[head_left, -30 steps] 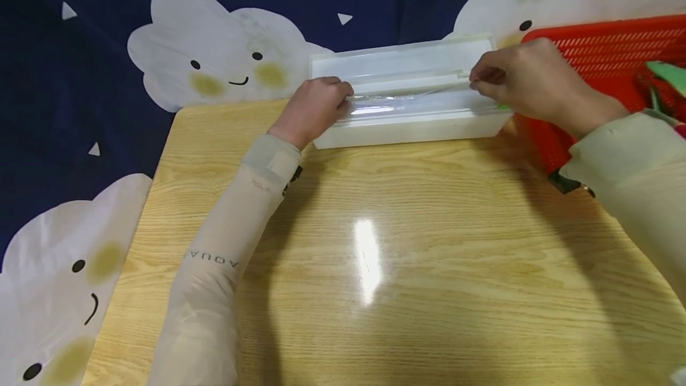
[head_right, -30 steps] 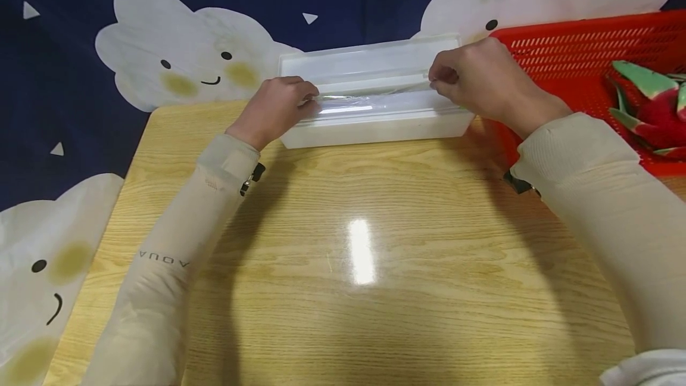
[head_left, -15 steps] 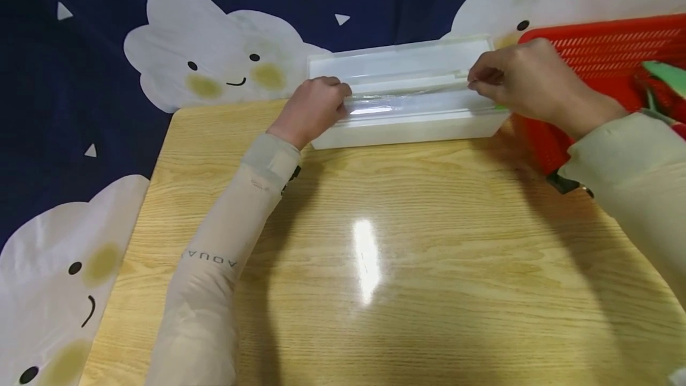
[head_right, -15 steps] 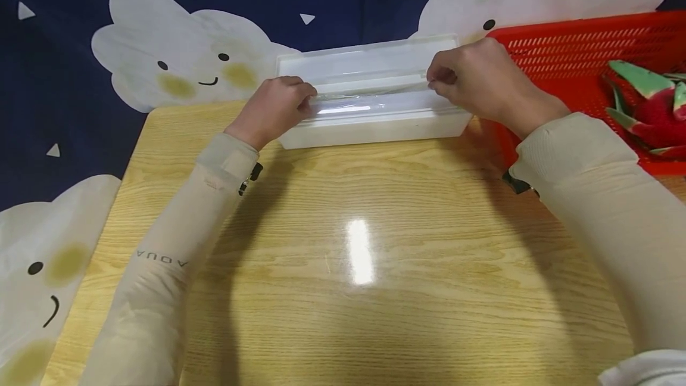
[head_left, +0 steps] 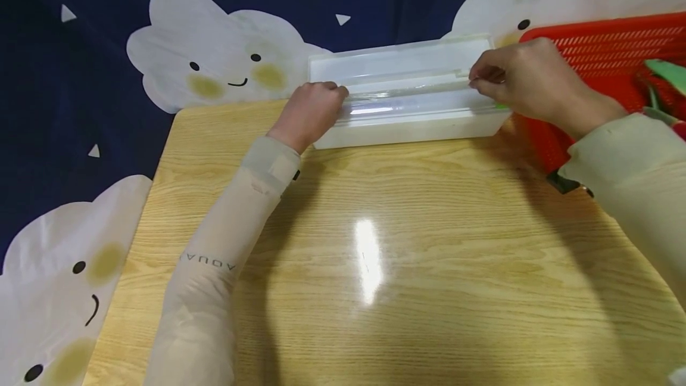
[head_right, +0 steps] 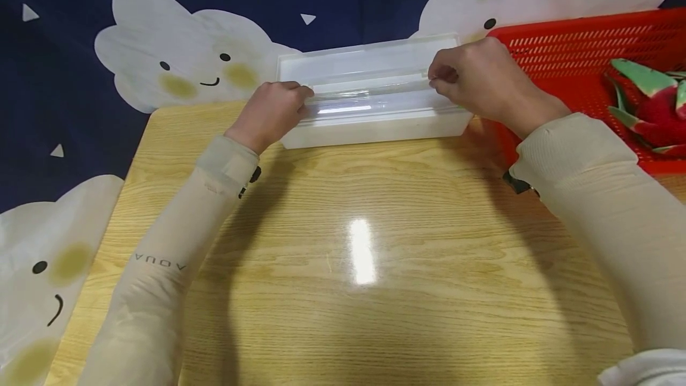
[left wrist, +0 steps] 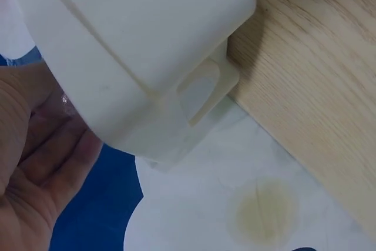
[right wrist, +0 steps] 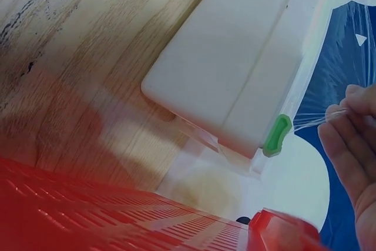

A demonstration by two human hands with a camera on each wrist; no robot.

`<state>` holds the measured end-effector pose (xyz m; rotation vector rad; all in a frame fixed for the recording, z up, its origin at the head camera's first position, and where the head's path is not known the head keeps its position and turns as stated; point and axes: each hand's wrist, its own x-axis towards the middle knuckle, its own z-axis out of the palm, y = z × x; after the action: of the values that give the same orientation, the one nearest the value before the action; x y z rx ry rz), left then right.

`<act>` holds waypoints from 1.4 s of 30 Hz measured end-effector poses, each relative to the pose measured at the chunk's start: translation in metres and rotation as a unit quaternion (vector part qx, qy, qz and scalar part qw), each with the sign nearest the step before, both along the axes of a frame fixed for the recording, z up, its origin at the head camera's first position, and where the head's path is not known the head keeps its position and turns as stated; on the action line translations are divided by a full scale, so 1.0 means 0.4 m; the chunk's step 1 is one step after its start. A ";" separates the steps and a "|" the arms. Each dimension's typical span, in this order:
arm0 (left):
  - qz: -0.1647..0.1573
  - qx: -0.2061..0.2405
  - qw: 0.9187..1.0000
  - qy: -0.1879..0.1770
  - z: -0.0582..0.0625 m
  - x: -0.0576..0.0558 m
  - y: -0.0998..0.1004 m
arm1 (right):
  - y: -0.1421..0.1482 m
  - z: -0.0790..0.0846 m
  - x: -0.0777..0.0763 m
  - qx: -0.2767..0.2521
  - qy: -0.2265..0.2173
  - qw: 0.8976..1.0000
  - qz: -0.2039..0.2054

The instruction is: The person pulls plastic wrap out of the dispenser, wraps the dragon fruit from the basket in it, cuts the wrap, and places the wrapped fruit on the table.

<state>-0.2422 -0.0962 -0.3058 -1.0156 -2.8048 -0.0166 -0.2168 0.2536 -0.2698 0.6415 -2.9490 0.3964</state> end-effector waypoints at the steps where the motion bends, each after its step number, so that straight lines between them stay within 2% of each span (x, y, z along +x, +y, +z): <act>1: 0.000 -0.005 1.000 0.007 -0.001 0.002 -0.001 | 0.000 0.000 0.001 -0.002 0.002 1.000 0.001; 6: 0.015 -0.004 0.999 0.034 0.003 0.011 -0.007 | -0.003 -0.001 0.003 -0.009 0.022 1.000 0.013; 12: 0.044 0.043 0.998 0.006 0.017 0.019 -0.016 | -0.002 0.000 0.003 -0.014 0.023 1.000 0.008; 20: 0.017 0.046 0.999 -0.008 0.005 0.022 -0.021 | 0.005 -0.003 0.007 -0.016 0.014 1.000 0.004; 27: 0.034 0.028 0.998 -0.040 0.011 0.022 -0.021 | 0.003 -0.005 0.010 -0.018 0.017 1.000 0.010; 33: 0.031 0.023 0.999 -0.029 0.029 0.028 -0.031 | 0.006 -0.002 0.012 -0.017 0.014 1.000 0.004; 38: 0.026 0.023 0.999 -0.017 0.032 0.030 -0.046 | 0.006 -0.002 0.015 -0.019 0.008 1.000 -0.010; 42: 0.028 0.036 0.999 -0.023 0.035 0.038 -0.056 | -0.002 -0.003 0.023 -0.025 0.002 0.999 -0.031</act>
<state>-0.2271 -0.1187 -0.2919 -0.9315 -2.8500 -0.1353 -0.2076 0.2527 -0.2711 0.5426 -2.9355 0.4615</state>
